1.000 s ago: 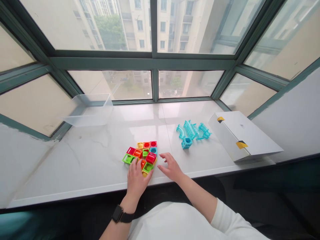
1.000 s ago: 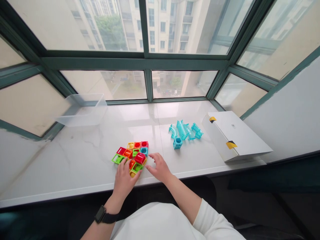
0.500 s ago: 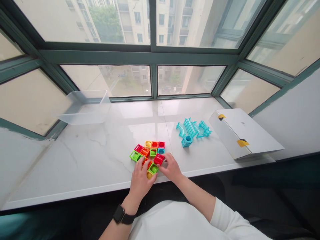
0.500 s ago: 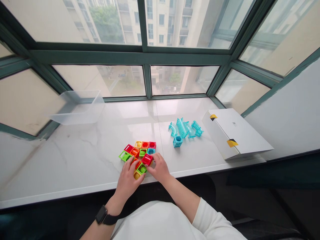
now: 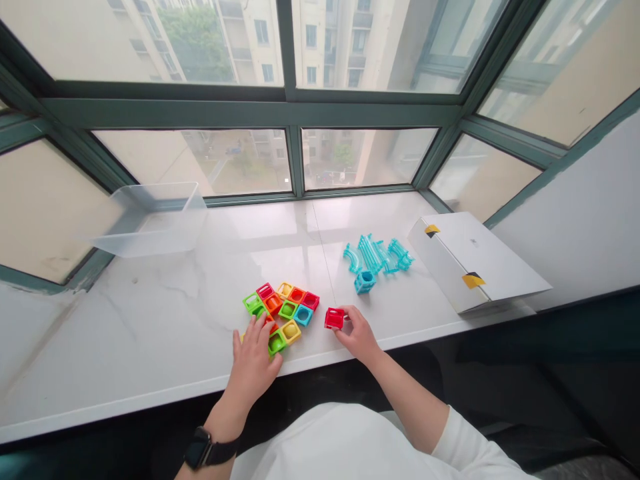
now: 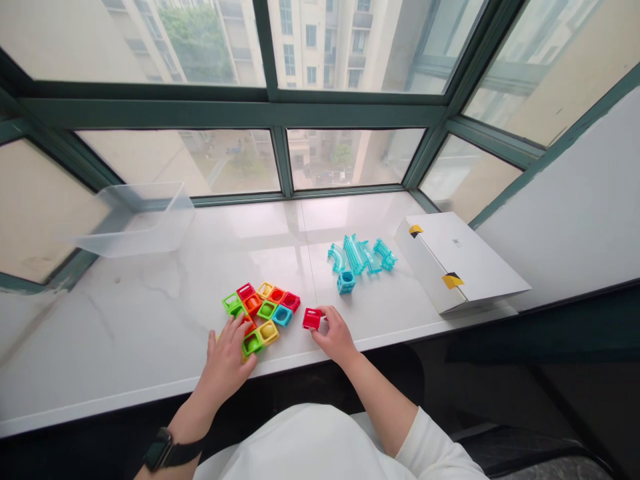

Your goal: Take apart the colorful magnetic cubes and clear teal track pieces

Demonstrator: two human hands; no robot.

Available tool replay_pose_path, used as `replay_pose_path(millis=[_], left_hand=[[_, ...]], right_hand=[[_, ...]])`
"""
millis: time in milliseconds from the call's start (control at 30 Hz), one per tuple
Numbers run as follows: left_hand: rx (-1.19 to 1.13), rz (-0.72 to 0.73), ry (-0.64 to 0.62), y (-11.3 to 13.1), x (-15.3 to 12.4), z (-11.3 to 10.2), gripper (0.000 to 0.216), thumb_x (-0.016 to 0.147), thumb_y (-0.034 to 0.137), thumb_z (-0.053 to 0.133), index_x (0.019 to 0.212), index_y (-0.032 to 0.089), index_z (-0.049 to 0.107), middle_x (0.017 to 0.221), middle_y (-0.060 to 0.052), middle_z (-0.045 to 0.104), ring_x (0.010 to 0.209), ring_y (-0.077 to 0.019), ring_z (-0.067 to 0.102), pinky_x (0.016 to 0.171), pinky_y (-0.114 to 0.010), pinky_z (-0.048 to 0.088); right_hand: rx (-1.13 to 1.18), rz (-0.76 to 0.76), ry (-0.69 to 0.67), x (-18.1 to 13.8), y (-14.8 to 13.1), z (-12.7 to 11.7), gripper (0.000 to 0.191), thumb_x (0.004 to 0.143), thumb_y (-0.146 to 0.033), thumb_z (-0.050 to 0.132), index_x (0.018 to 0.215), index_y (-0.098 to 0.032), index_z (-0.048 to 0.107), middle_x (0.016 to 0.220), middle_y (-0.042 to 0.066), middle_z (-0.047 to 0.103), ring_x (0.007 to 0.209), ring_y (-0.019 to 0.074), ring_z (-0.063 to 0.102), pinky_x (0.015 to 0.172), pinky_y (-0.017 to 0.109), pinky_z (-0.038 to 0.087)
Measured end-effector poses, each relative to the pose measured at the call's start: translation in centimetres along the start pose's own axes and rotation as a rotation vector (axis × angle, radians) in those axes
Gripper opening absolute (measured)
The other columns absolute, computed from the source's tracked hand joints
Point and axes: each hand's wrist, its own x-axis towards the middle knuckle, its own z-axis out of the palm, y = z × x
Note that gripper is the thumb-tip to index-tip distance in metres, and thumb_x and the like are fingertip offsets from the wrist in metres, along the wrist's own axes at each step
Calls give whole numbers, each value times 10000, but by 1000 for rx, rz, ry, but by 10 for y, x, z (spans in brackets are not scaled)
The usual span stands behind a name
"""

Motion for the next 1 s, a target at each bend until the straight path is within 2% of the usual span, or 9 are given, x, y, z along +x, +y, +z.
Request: replay_pose_path(millis=[67, 167, 233, 367, 467, 567, 800, 1000], left_hand=[[23, -5, 41, 4, 3, 1, 581, 936, 320, 609, 1496, 208, 502, 1696, -181, 417, 1614, -416, 293, 1272, -769, 159], [38, 13, 97, 11, 10, 6, 568, 990, 448, 588, 1495, 196, 529, 1677, -189, 439, 1611, -412, 299, 1295, -718, 159], [52, 15, 114, 13, 15, 12, 536, 1019, 465, 544, 1487, 204, 557, 1662, -186, 464, 1593, -408, 337, 1295, -700, 178], [80, 11, 142, 10, 22, 19, 531, 1041, 472, 493, 1501, 218, 572, 1644, -173, 492, 1551, -393, 406, 1298, -659, 203], [91, 18, 153, 8, 23, 20, 552, 1043, 482, 478, 1517, 212, 561, 1641, -171, 496, 1541, -391, 415, 1297, -643, 208], [101, 28, 156, 8, 23, 21, 558, 1046, 483, 467, 1526, 210, 550, 1642, -171, 494, 1544, -391, 408, 1295, -635, 212], [86, 49, 184, 8, 24, 20, 584, 1039, 489, 476, 1576, 260, 473, 1636, -176, 496, 1517, -403, 443, 1270, -666, 246], [80, 54, 190, 8, 24, 20, 610, 1034, 475, 487, 1608, 275, 433, 1637, -174, 494, 1515, -407, 442, 1268, -668, 242]], right_hand=[[-37, 31, 22, -5, 9, -15, 344, 853, -240, 671, 1195, -253, 639, 1130, 60, 709, 1045, 253, 691, 925, 401, 586], [-103, 134, 124, -10, 29, -42, 303, 844, -312, 700, 1135, -248, 642, 1090, 64, 716, 1001, 262, 697, 911, 416, 588], [-150, 216, 219, -11, 45, -63, 317, 835, -396, 735, 1099, -244, 645, 1067, 74, 717, 949, 267, 695, 869, 417, 592], [-195, 326, 397, -8, 73, -102, 472, 810, -569, 779, 1111, -234, 638, 1083, 101, 715, 904, 275, 694, 842, 431, 589], [-219, 359, 453, 0, 83, -119, 536, 790, -650, 789, 1096, -236, 640, 1097, 111, 714, 926, 286, 698, 859, 435, 580], [-257, 374, 459, 12, 87, -120, 541, 778, -685, 786, 1054, -242, 641, 1084, 104, 718, 920, 283, 697, 848, 418, 564], [-447, 360, 488, 41, 101, -99, 513, 805, -710, 741, 966, -244, 596, 981, 87, 719, 915, 296, 658, 845, 419, 499], [-569, 331, 495, 48, 110, -91, 525, 843, -727, 708, 977, -233, 594, 1004, 115, 715, 964, 313, 623, 880, 433, 463]])
